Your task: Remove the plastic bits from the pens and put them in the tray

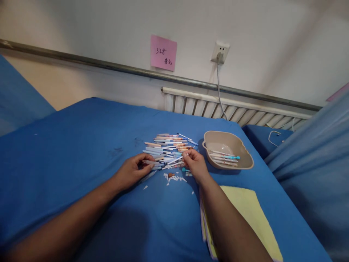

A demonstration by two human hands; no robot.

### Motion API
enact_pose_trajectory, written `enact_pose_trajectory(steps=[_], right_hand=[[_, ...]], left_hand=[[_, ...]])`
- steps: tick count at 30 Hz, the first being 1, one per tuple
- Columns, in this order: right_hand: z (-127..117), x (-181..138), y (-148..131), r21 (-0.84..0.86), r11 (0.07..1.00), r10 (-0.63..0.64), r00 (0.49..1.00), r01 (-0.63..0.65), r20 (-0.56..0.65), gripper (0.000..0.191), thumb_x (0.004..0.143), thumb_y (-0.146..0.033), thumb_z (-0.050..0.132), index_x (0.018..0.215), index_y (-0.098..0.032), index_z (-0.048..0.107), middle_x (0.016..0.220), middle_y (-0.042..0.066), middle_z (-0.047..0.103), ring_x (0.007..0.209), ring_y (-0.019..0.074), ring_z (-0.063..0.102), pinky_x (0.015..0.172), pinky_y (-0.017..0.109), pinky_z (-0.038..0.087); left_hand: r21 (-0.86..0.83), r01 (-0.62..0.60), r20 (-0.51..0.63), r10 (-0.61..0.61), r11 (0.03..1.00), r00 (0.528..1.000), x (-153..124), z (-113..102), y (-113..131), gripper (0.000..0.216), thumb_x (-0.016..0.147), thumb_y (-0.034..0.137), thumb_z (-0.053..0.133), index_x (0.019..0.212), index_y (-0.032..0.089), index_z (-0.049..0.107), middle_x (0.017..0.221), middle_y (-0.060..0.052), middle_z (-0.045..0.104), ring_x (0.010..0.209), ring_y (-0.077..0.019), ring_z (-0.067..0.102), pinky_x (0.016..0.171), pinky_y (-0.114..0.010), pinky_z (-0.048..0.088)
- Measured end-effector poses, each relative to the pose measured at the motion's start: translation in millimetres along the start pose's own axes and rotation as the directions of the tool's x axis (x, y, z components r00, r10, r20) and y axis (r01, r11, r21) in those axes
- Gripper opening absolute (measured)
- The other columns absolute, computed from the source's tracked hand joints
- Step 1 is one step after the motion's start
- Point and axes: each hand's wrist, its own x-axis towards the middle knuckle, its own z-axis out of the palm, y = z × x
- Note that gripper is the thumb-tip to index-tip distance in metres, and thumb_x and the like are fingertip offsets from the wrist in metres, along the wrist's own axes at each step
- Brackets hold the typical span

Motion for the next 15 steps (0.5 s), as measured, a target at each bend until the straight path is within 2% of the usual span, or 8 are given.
enact_pose_trajectory(steps=[4, 8, 15], right_hand=[[-1.6, -0.2, 0.7, 0.056, 0.998, 0.024, 0.999, -0.022, -0.04, 0.036, 0.067, -0.051, 0.069, 0.073, -0.018, 0.055, 0.058, -0.005, 0.054, 0.045, 0.0062, 0.043, 0.042, 0.018, 0.032], [-0.3, -1.2, 0.6, 0.043, 0.999, -0.012, 0.999, 0.014, -0.043, 0.034, 0.068, -0.05, 0.068, 0.073, -0.018, 0.055, 0.057, -0.005, 0.054, 0.045, 0.0066, 0.043, 0.043, 0.018, 0.033], [0.8, -3.0, -0.3, 0.013, 0.999, -0.045, 0.997, 0.046, -0.056, 0.034, 0.07, -0.05, 0.067, 0.074, -0.019, 0.055, 0.057, -0.004, 0.054, 0.046, 0.0077, 0.044, 0.043, 0.02, 0.034]], left_hand=[[-0.065, 0.0, -0.036, -0.002, 0.998, 0.999, -1.4, 2.0, 0.3, 0.021, 0.075, 0.035, 0.06, 0.083, 0.016, 0.063, 0.068, 0.002, 0.055, 0.059, -0.0107, 0.045, 0.057, -0.021, 0.038], [-0.176, 0.009, -0.033, -0.015, 0.984, 0.999, -0.7, 3.6, -2.1, 0.023, 0.073, 0.036, 0.063, 0.086, 0.016, 0.063, 0.071, 0.001, 0.057, 0.063, -0.0116, 0.049, 0.059, -0.022, 0.04], [-0.41, 0.039, -0.054, -0.067, 0.911, 0.996, 0.1, 4.3, -2.4, 0.028, 0.068, 0.036, 0.069, 0.087, 0.016, 0.063, 0.074, 0.0, 0.06, 0.066, -0.0128, 0.054, 0.063, -0.024, 0.044]])
